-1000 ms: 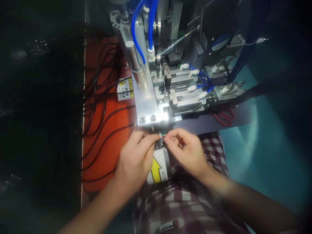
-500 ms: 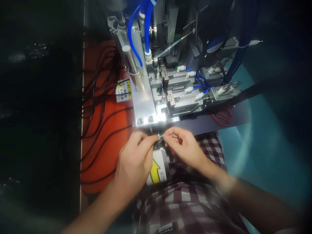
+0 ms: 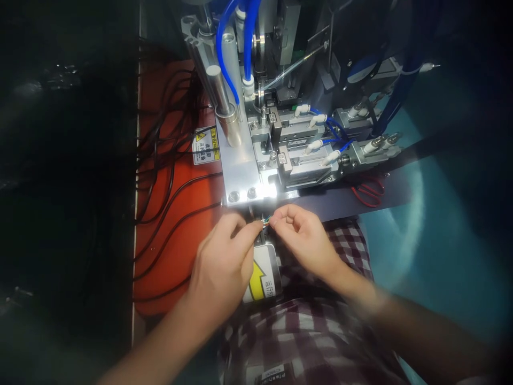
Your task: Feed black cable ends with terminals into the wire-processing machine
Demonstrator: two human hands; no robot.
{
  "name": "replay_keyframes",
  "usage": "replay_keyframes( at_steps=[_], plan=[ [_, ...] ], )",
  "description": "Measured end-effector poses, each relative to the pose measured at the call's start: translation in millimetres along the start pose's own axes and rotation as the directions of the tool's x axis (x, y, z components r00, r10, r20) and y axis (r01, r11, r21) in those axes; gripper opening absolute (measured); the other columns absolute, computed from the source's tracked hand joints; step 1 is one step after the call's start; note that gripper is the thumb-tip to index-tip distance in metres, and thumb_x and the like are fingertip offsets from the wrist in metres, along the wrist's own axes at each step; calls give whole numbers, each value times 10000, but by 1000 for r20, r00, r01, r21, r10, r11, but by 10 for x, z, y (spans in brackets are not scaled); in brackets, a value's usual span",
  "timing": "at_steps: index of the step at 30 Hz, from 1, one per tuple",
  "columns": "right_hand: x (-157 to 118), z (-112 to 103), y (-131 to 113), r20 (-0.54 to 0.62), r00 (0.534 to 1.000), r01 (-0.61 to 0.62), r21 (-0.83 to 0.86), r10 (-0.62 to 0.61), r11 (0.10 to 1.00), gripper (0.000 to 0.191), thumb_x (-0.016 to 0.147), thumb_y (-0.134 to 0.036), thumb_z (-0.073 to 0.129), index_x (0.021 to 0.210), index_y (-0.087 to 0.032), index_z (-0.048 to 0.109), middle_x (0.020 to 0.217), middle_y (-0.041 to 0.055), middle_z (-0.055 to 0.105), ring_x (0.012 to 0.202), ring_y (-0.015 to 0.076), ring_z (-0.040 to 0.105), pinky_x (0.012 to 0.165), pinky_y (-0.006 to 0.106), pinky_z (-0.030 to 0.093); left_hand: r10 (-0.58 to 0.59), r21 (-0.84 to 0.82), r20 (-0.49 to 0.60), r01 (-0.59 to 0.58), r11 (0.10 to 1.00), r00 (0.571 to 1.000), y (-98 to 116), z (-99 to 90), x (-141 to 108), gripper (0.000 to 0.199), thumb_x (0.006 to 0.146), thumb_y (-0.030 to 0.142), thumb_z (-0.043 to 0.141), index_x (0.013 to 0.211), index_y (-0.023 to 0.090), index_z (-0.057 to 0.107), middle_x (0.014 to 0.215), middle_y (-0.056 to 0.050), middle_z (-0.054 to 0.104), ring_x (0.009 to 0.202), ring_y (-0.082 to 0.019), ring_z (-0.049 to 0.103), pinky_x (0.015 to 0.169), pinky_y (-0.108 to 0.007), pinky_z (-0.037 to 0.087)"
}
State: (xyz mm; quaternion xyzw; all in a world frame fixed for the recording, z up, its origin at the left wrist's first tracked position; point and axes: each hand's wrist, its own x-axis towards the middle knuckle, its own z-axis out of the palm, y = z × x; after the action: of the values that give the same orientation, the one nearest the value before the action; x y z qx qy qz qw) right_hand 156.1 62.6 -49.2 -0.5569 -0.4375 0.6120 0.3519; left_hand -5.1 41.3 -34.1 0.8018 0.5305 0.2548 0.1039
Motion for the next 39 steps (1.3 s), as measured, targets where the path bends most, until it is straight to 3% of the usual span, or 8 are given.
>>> replay_keyframes(
  at_steps=[4,12,14,18,25,30,39],
  plan=[
    [-21,5,-7,-6,1000,0,-46,0,999,176,822,-303,588,716,-187,510,517,-85,380,436,69,322,412,212,268,21,-1,40,-21,1000,999,-12,-16,-2,261,844,48,490,1001,110,690,762,-40,539,665,-138,544,561,-240,469],
    [-43,39,-26,-73,984,130,-316,-160,940,123,828,-218,551,716,-183,515,555,-64,465,490,81,433,485,215,344,77,43,48,-79,996,996,0,-23,10,277,839,29,459,982,86,690,787,-68,573,662,-145,545,550,-244,474],
    [-36,36,-32,-80,989,95,-277,-122,956,132,828,-227,552,710,-184,511,553,-63,467,483,79,425,478,214,338,99,74,42,-102,992,994,8,-21,17,295,827,10,440,968,63,693,791,-88,574,666,-155,550,534,-245,474],
    [-22,-25,-41,32,996,-85,-76,87,994,176,841,-307,563,730,-174,532,494,-78,424,424,71,367,414,206,291,97,49,28,-98,994,995,-1,-13,8,294,816,3,450,972,61,693,794,-88,563,686,-160,557,546,-243,490],
    [-22,-35,-6,-29,996,82,-151,-87,985,145,821,-301,614,787,-160,609,571,-49,482,491,83,417,450,209,330,69,34,23,-69,997,997,-13,-6,-10,290,825,14,466,995,75,693,798,-79,562,707,-157,573,572,-244,514],
    [-18,26,-10,-46,995,86,-112,-92,990,98,802,-224,605,728,-163,584,567,-57,461,485,73,384,447,205,309,66,32,12,-67,997,998,-13,7,-14,290,821,13,473,989,71,703,794,-84,569,704,-161,583,569,-250,520],
    [-29,29,-53,-71,997,16,-83,-22,996,143,816,-270,602,729,-157,589,636,-26,529,531,84,410,462,205,332,25,20,17,-25,999,1000,1,-4,-22,283,825,19,489,992,71,711,784,-88,578,678,-161,584,545,-250,519]
  ],
)
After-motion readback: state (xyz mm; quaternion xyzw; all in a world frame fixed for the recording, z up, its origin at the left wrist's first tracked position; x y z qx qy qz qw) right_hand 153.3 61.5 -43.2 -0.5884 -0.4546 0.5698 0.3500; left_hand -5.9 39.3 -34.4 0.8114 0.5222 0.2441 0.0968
